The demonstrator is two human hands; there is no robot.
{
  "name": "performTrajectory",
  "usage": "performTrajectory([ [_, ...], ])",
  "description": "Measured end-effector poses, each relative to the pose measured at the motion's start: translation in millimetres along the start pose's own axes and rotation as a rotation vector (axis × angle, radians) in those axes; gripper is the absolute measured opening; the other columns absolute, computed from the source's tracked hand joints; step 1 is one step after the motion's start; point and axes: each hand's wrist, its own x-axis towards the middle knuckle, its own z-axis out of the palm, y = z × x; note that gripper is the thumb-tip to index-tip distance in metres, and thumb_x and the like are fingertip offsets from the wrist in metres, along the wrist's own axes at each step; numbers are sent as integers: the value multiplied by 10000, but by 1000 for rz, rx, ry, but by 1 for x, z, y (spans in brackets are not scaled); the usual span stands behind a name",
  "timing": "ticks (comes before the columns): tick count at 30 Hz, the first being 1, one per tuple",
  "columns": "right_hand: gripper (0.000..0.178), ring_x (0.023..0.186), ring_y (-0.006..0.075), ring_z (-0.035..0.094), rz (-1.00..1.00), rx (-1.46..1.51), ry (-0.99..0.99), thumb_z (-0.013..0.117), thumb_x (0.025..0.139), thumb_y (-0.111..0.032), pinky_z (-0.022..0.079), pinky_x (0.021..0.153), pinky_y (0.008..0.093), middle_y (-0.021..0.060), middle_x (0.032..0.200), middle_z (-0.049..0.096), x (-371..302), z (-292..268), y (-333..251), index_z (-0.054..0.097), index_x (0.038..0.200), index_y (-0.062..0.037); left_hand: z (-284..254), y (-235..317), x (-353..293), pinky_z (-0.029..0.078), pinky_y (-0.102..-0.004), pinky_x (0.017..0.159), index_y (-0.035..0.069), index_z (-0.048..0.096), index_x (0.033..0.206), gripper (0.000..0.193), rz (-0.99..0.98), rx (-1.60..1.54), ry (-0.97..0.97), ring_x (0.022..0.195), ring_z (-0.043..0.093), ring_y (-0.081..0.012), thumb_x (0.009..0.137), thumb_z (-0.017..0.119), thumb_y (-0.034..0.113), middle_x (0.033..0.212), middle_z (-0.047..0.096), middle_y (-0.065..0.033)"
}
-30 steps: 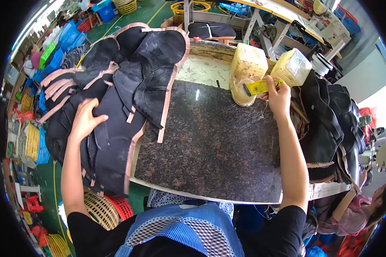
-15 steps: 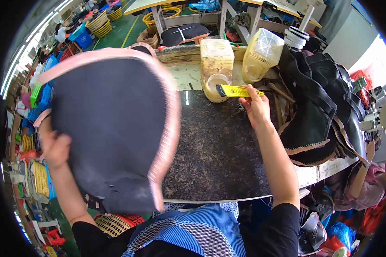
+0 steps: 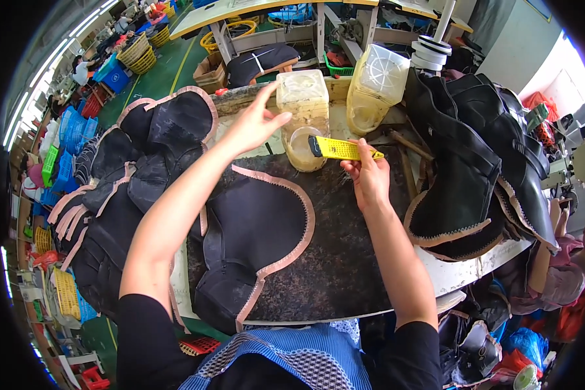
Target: Applying glue to the edges of shoe upper components using a small brush at a factory workbench.
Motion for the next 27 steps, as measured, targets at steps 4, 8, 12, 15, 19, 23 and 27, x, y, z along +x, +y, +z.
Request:
performTrajectory([
  [4,323,615,90,609,-27,-15,16,572,1016,-279,527,571,182,62,875,662,-4,-11,-7,628,1105,26,35,0,32,514,-425,583,150,430,1251,485,167,157,222,625,676,-297,907,681,382,682,645,-126],
  [8,324,596,84,607,-36,-35,41,572,1016,-282,519,553,180,59,852,661,-6,-15,-11,630,1102,25,52,13,39,501,-445,545,119,425,1216,455,252,177,270,578,658,-349,907,678,339,624,620,-126],
  [12,314,589,84,609,-68,-18,28,576,1013,-270,525,558,183,52,842,667,1,-12,-12,640,1105,24,42,-8,34,549,-448,670,114,379,1328,554,285,193,186,740,699,-351,911,680,320,771,671,-187],
  [15,282,595,71,599,-119,-82,85,607,995,-264,513,570,170,39,828,679,8,-19,-21,689,1056,-2,7,-8,-10,550,-407,861,130,259,1472,714,111,-162,1,1014,680,-297,939,667,374,1116,661,-206],
  [19,302,465,22,448,118,-252,-224,523,1038,-270,297,392,150,21,777,642,-17,-27,-28,649,1077,2,-53,-36,-108,516,-346,940,45,468,1367,502,122,-196,91,1081,637,-226,941,682,201,1200,631,-167],
  [23,325,645,123,687,187,-550,-569,547,1023,-304,533,549,190,105,880,699,-69,53,-18,634,1065,6,-60,-61,-202,486,-366,970,22,478,1372,593,-91,-5,38,1146,594,-259,864,736,190,1279,595,-160],
  [27,261,737,94,652,-259,-808,-620,647,966,-208,527,658,250,93,799,690,-53,109,32,642,911,48,-27,-73,-200,331,-441,1106,-1,502,1309,637,121,313,-53,1290,453,-341,755,774,162,1288,560,-170],
])
